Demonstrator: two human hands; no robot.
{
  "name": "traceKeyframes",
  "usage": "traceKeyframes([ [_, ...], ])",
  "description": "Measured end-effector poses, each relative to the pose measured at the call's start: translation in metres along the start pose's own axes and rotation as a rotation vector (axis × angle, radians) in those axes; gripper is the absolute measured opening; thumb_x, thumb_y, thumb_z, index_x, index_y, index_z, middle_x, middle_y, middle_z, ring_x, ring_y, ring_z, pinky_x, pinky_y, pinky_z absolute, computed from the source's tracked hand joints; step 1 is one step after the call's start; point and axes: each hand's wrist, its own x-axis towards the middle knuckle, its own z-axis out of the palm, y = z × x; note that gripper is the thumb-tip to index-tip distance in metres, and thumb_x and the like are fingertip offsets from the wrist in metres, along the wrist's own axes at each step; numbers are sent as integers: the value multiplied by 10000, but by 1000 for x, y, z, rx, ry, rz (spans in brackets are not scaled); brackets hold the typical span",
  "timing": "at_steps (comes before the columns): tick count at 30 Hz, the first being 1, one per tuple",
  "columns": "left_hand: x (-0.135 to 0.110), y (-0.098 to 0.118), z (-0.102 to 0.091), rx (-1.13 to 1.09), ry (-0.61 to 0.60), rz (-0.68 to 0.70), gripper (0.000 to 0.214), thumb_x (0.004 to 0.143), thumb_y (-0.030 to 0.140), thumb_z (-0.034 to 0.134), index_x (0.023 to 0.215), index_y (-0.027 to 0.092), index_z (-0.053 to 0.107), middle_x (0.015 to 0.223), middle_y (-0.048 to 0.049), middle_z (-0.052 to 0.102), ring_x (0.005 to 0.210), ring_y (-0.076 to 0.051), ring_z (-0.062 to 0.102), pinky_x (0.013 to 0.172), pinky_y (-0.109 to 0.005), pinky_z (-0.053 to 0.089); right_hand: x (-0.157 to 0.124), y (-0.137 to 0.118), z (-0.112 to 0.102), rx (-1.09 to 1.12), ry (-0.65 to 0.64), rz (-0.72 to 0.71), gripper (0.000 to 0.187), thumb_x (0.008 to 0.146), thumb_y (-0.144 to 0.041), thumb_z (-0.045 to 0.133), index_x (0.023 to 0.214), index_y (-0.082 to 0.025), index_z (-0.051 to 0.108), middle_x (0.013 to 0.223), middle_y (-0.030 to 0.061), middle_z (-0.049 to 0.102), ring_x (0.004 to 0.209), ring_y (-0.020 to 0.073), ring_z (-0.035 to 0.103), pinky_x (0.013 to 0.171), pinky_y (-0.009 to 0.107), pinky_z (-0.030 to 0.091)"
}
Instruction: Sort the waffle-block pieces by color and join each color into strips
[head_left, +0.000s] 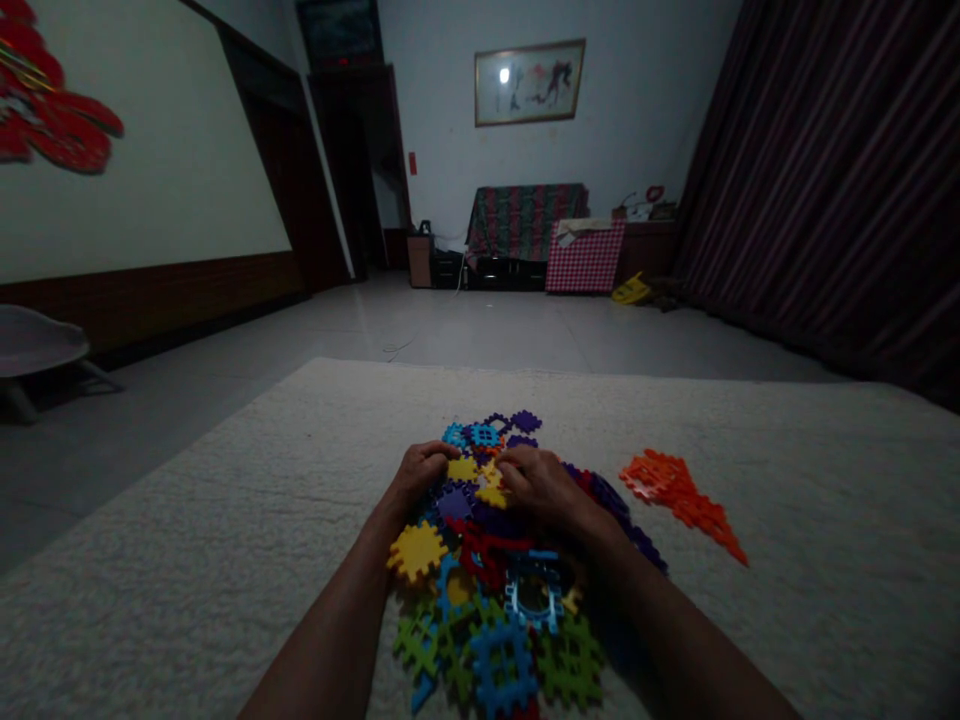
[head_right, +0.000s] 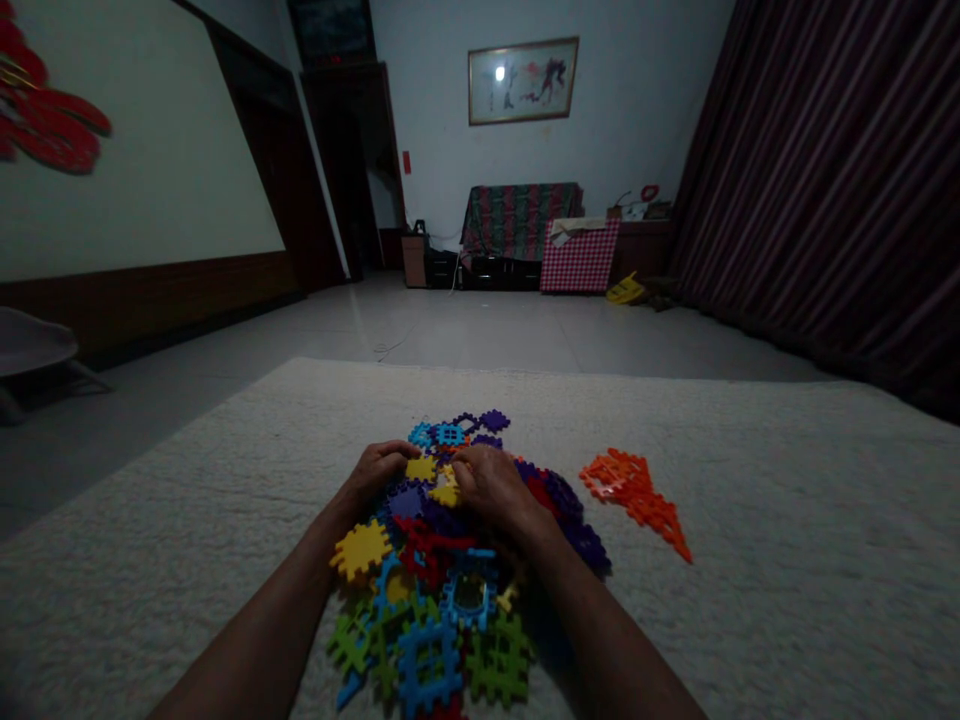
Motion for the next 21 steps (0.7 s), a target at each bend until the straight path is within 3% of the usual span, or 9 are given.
traceKeyframes([
  [4, 1, 2, 2, -3, 62, -31, 292, 534, 283, 490, 671, 159, 716, 420, 52, 456, 435, -98, 397, 471, -227, 312, 16, 12, -5, -166, 23, 98, 245, 893, -216, 487, 948, -214, 726, 1015, 77, 728, 1007, 217, 628, 854, 295, 378],
  [9, 3, 1, 2, -29, 106, -1, 273, 537, 300, 506, 659, 164, 710, 438, 48, 484, 450, -99, 411, 467, -224, 305, 49, 17, 6, -258, -48, 148, 307, 889, -397, 566, 1082, -185, 676, 1100, 127, 705, 1108, 285, 588, 947, 418, 327],
  [12, 2, 1, 2, -39, 124, 8, 274, 538, 305, 499, 650, 166, 706, 445, 45, 489, 454, -102, 414, 467, -227, 306, 62, 18, 17, -250, -68, 196, 357, 849, -456, 606, 1060, -170, 646, 1102, 135, 695, 1092, 300, 586, 941, 452, 318],
  [17, 3, 0, 2, -25, 117, 15, 269, 534, 306, 489, 637, 167, 695, 427, 51, 459, 442, -103, 402, 470, -235, 308, 68, 19, 26, -226, -18, 207, 285, 832, -433, 597, 951, -177, 634, 1046, 112, 696, 1023, 274, 598, 927, 448, 319],
  [21, 4, -1, 2, 0, 115, 26, 275, 541, 303, 490, 648, 169, 704, 429, 47, 468, 446, -112, 417, 471, -240, 312, 64, 17, 23, -194, 3, 202, 338, 795, -396, 622, 1045, -168, 624, 1073, 125, 684, 1035, 287, 593, 920, 447, 331],
])
